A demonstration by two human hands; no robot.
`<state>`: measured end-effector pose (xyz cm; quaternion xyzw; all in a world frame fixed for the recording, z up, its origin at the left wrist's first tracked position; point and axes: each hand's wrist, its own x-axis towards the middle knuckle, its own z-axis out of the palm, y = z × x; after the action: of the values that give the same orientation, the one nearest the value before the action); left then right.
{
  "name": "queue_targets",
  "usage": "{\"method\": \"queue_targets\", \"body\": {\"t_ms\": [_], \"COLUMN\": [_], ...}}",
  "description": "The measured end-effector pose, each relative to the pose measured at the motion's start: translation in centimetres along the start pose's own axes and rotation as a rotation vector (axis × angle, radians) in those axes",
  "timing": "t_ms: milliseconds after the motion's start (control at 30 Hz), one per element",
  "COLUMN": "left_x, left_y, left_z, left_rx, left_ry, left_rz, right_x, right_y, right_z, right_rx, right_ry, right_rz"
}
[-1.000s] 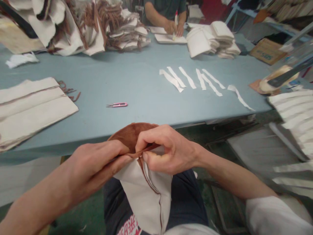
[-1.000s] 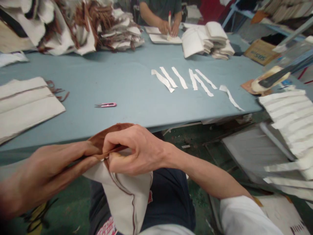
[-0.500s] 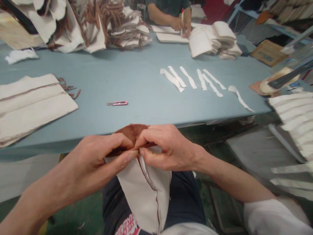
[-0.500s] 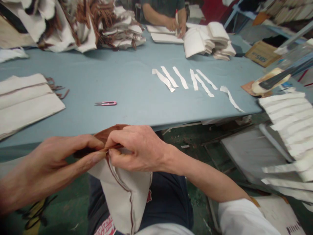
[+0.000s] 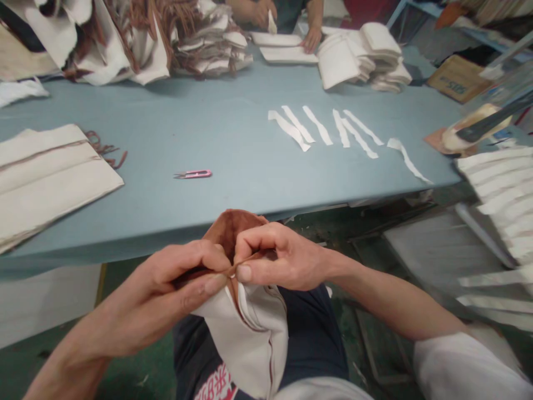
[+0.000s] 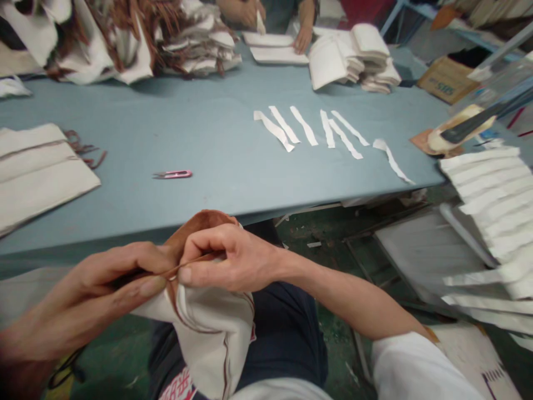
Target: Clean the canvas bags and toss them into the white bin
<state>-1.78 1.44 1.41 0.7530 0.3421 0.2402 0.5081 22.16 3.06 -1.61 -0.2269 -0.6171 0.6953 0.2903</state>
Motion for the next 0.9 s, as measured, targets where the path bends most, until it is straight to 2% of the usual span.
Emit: {"method": "queue_targets", "body": {"t_ms": [133,233,300,400,500,567,667,800,900], "left_x": [-0.1,0.3,0.7,1.0,1.1,1.0,1.0,1.1,1.5], "left_y": [-0.4,0.1,0.4,0.6,0.2,-0.3,-1.2,-1.8,-2.1], "left_z": [-0.3,-0.4,-0.2,0.3,0.4,0.0,-1.2,-2.4,-2.4], "left_rx": [0.036,0.141,0.198,0.27,0.322,0.297,0.235,0.169,0.073], "left_ry": [0.003,0.057,0.082,0.113,0.148,0.121,0.074,0.048,0.01], "left_rz": [0.02,0.109,0.145,0.139,0.093,0.053,-0.002,-0.059,-0.053], "right_x": [-0.3,-0.1,0.2,0.7,0.8,0.5,-0.3,-1.4,-1.7], "right_y": [-0.3,-1.1,-1.6,-2.0,-2.2,-2.3,-2.5,-2.3,-2.1], "right_z": [-0.4,-1.1,-1.5,-1.6,-1.5,-1.5,-2.0,-3.2,-3.7], "right_rx": [-0.154,-0.209,-0.214,-0.293,-0.34,-0.311,-0.316,-0.439,-0.527], "right_ry": [0.026,-0.015,-0.054,-0.065,-0.064,-0.076,-0.032,0.018,0.033], "right_rz": [-0.082,-0.125,-0.098,-0.04,-0.101,-0.168,-0.194,-0.18,-0.21]}}
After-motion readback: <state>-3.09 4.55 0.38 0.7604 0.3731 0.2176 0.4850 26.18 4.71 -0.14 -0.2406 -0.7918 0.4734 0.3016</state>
